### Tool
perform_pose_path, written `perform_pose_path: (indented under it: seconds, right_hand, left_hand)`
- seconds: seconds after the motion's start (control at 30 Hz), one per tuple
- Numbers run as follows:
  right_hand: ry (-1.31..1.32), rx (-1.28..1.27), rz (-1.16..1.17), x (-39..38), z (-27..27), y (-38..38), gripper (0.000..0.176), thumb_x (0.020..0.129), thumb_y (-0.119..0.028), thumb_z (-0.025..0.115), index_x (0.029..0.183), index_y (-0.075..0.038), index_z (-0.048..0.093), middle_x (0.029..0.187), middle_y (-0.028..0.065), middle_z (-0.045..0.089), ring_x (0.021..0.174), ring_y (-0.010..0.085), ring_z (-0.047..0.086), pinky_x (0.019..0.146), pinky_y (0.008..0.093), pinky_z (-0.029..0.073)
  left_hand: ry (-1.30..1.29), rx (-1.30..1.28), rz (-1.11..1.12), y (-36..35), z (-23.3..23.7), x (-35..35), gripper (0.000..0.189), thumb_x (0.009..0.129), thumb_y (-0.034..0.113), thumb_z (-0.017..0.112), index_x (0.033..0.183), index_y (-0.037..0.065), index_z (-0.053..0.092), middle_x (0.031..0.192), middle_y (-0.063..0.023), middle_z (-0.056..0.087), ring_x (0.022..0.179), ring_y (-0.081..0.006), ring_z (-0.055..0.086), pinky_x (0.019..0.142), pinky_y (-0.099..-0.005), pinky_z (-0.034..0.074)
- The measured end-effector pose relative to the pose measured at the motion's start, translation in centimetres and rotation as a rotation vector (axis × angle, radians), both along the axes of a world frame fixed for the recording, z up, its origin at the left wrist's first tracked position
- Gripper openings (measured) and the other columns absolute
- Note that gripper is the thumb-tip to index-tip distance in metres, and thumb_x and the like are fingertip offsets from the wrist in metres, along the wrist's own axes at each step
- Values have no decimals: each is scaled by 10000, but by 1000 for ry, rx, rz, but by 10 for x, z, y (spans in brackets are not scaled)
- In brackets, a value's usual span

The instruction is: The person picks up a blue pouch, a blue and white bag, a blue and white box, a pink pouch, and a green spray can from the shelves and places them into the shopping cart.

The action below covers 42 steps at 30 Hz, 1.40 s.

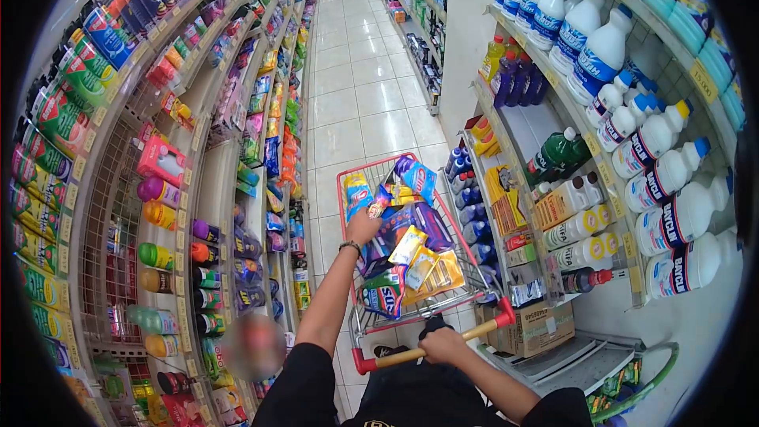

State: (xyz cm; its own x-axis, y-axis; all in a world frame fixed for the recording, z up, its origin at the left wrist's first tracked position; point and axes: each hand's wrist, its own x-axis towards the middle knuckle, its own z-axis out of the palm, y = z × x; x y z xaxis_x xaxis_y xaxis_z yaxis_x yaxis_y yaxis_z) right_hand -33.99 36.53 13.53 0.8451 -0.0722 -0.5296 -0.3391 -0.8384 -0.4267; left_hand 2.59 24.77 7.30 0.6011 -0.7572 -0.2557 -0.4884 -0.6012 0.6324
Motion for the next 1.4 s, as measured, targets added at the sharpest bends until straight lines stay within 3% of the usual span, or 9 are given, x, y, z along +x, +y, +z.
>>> perform_pose_path:
  seconds: [0.2, 0.4, 0.43, 0.53, 0.67, 0.7, 0.93, 1.13, 1.4]
  right_hand:
    - [4, 60, -17, -2, 2, -1, 184, 803, -236, 675, 903, -109, 765, 821, 139, 747, 777, 341, 745, 700, 475, 599]
    - [109, 107, -6, 5, 10, -5, 190, 833, -220, 652, 942, -118, 769, 895, 104, 764, 834, 300, 757, 705, 447, 609]
    - [129, 124, -5, 6, 9, -5, 183, 844, -215, 644, 939, -119, 767, 910, 103, 767, 841, 294, 759, 705, 443, 609]
    - [116, 146, -25, 4, 7, -5, 185, 857, -216, 633, 948, -123, 764, 911, 108, 767, 847, 294, 759, 707, 445, 609]
    - [122, 166, -23, 5, 5, -6, 192, 871, -219, 622, 962, -122, 761, 918, 110, 767, 855, 296, 758, 711, 443, 609]
    - [136, 168, -17, 6, 7, -6, 192, 873, -218, 620, 963, -122, 760, 918, 110, 767, 856, 296, 758, 712, 444, 609]
    - [139, 152, -14, 7, 12, -9, 193, 883, -224, 616, 964, -128, 763, 912, 103, 767, 846, 297, 758, 718, 447, 609]
    - [180, 173, -54, 10, 14, -8, 197, 873, -215, 619, 966, -135, 773, 903, 105, 765, 841, 306, 757, 720, 445, 610]
    - [143, 118, -26, 6, 2, -3, 209, 823, -251, 656, 973, -151, 761, 867, 119, 756, 816, 320, 750, 715, 461, 602]
  left_hand:
    - [-5, 174, -105, -68, -39, -1, 519, 785, 349, 677, 1231, 84, 662, 1183, -218, 713, 1084, -363, 697, 928, -457, 554]
    - [-476, 223, -242, -98, -67, -6, 621, 852, 267, 687, 1450, 197, 532, 1175, -177, 665, 1111, -356, 657, 902, -463, 565]
    - [-528, 161, -239, -98, -67, -11, 553, 904, 279, 676, 1435, 243, 524, 1210, -151, 641, 1282, -374, 544, 944, -470, 558]
    - [-781, 118, -347, -107, -86, -8, 537, 934, 208, 598, 1462, 258, 514, 1155, -116, 624, 1095, -302, 615, 818, -380, 573]
    - [-1038, 311, -491, -115, -109, -3, 633, 987, 281, 549, 1582, 316, 336, 1221, -60, 593, 1125, -251, 567, 1090, -556, 371]
    - [-965, 404, -516, -117, -110, -3, 675, 1007, 289, 526, 1617, 340, 243, 1324, -40, 565, 1191, -241, 528, 1145, -616, 239]
    - [-772, 392, -625, -117, -99, 15, 752, 961, 408, 603, 1621, 327, 251, 1493, -119, 472, 1348, -287, 432, 1143, -581, 271]
    - [-558, 350, -520, -120, -72, 11, 743, 849, 668, 634, 1457, 250, 547, 1455, -150, 500, 1397, -364, 399, 1166, -594, 252]
    - [-589, -134, -316, -68, -34, 7, 460, 985, 413, 556, 1331, 116, 622, 1377, -150, 547, 1316, -320, 455, 1070, -556, 322]
